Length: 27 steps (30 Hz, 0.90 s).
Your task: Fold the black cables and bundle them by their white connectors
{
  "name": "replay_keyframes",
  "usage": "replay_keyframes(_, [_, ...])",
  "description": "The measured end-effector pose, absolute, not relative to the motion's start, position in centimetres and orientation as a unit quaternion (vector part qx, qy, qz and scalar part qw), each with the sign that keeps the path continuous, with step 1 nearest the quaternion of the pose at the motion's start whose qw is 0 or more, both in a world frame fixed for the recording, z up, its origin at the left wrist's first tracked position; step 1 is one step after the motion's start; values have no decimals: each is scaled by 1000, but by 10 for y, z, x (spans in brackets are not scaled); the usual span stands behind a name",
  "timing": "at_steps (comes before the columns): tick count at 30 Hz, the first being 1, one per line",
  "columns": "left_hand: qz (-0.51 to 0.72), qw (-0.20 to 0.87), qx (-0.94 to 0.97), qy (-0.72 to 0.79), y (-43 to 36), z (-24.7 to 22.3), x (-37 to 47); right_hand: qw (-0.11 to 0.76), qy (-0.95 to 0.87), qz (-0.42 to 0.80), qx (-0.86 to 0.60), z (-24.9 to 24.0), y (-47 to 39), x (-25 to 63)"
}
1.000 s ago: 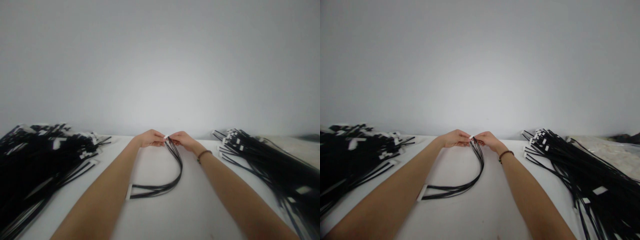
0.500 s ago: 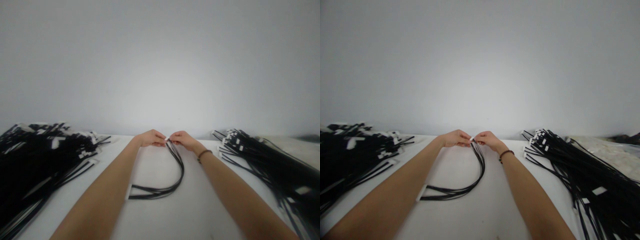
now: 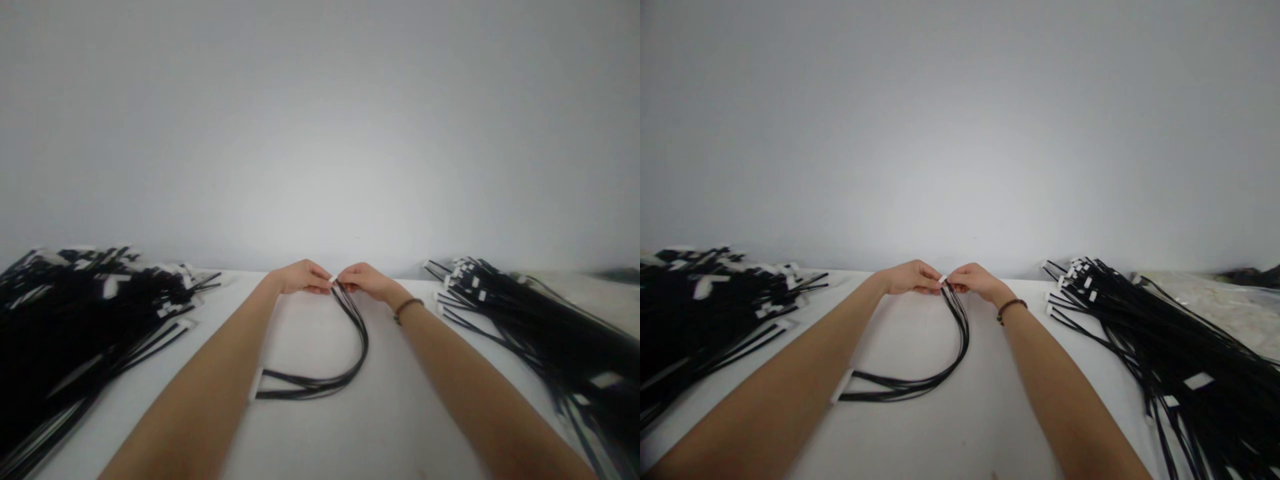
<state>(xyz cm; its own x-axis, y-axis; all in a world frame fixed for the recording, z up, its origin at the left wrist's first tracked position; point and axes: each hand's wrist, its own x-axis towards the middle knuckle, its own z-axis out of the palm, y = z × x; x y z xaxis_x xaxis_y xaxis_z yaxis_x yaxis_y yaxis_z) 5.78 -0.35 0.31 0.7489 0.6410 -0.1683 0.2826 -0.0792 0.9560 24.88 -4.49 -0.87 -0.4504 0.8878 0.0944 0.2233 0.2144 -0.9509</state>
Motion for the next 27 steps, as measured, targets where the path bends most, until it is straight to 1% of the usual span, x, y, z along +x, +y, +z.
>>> replay_keyframes(7, [141,600,719,322,-1,3,58,327,-711,485,-391,-7,-47,249])
replay_keyframes(27, [163,632,683,328,-1,1,57,359,-696,472,-405,-12,-45,248])
